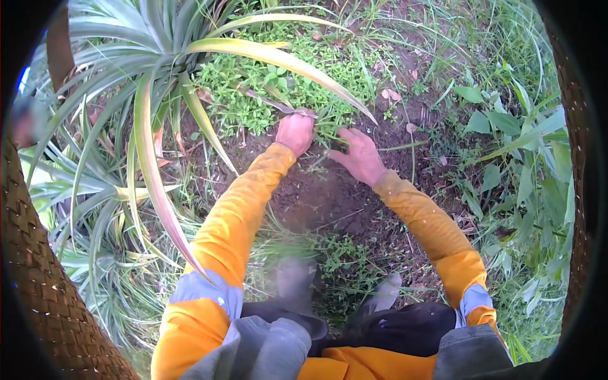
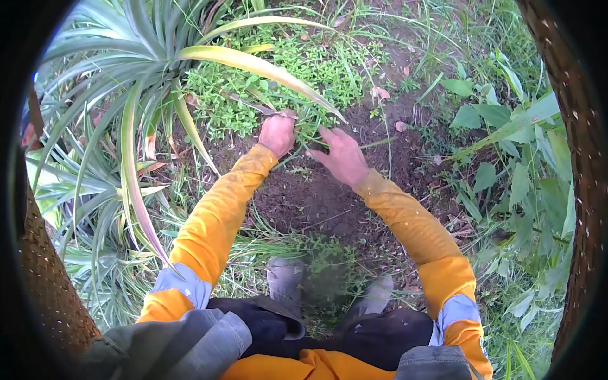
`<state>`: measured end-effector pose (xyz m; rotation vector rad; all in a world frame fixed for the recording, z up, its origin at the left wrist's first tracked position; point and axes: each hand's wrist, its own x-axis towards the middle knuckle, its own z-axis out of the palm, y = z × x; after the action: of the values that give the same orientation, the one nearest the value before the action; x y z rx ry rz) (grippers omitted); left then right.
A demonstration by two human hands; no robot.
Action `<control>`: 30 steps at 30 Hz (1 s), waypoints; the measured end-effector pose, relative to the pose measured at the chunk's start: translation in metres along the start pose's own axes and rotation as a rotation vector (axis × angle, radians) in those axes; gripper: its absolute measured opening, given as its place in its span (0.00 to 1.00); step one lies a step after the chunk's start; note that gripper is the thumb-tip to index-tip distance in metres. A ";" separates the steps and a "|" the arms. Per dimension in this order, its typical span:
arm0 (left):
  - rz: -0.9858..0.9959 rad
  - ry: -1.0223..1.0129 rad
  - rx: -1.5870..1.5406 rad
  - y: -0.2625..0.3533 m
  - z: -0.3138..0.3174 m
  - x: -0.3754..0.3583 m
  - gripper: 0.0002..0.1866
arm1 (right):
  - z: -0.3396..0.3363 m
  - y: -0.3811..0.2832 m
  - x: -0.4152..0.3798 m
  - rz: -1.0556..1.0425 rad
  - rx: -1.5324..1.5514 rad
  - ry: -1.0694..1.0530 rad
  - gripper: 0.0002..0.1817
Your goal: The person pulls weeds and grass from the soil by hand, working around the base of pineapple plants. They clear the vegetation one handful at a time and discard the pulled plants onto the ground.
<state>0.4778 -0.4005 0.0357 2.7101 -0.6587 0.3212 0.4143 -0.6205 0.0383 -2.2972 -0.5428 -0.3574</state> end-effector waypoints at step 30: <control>0.119 -0.037 -0.561 0.108 -0.018 -0.088 0.21 | -0.014 0.067 0.069 -0.173 -0.287 -0.090 0.36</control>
<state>0.3475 -0.4489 0.0551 2.1519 -0.7853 0.0916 0.5051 -0.6547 0.0352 -2.5581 -0.7815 -0.4410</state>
